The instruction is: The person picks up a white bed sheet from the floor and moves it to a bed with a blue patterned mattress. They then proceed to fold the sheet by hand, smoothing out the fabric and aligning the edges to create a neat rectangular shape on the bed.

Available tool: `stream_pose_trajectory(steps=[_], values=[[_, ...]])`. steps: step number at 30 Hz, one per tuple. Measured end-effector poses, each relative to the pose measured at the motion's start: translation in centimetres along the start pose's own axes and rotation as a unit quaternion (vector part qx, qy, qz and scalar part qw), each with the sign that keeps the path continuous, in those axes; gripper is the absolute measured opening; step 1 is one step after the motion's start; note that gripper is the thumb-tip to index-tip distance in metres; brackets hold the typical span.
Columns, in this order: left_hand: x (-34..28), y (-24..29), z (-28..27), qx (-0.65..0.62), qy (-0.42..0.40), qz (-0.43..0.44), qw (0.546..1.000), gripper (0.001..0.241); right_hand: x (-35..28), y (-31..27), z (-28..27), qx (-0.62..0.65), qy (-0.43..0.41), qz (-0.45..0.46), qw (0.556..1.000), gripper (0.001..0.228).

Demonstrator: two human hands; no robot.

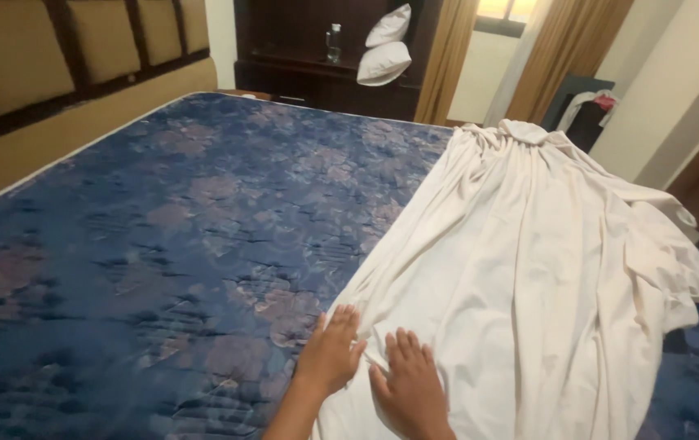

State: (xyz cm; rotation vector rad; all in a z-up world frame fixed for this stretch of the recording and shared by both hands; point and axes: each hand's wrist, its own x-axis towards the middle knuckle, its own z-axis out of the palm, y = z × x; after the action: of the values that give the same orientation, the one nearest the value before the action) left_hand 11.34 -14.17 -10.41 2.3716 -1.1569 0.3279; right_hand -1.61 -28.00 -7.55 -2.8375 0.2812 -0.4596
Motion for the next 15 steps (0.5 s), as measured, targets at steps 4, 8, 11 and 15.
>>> stream_pose_trajectory(steps=[4,8,11,15], values=[[-0.1,0.3,-0.2,-0.027,-0.038,-0.031,0.998,0.052,-0.4,-0.2,0.4,-0.014,0.035,-0.021,0.999,0.059],[-0.4,0.0,0.7,-0.034,-0.028,-0.038,0.998,0.046,-0.7,0.1,1.1,-0.016,0.041,-0.026,0.999,0.052],[-1.0,-0.4,2.1,-0.071,-0.009,-0.049,0.996,0.044,-1.2,0.2,1.3,-0.008,0.019,-0.019,1.0,0.052],[-2.2,0.6,1.6,-0.087,-0.008,-0.057,0.995,0.043,-2.5,-0.4,0.4,-0.031,0.007,-0.024,0.999,0.055]])
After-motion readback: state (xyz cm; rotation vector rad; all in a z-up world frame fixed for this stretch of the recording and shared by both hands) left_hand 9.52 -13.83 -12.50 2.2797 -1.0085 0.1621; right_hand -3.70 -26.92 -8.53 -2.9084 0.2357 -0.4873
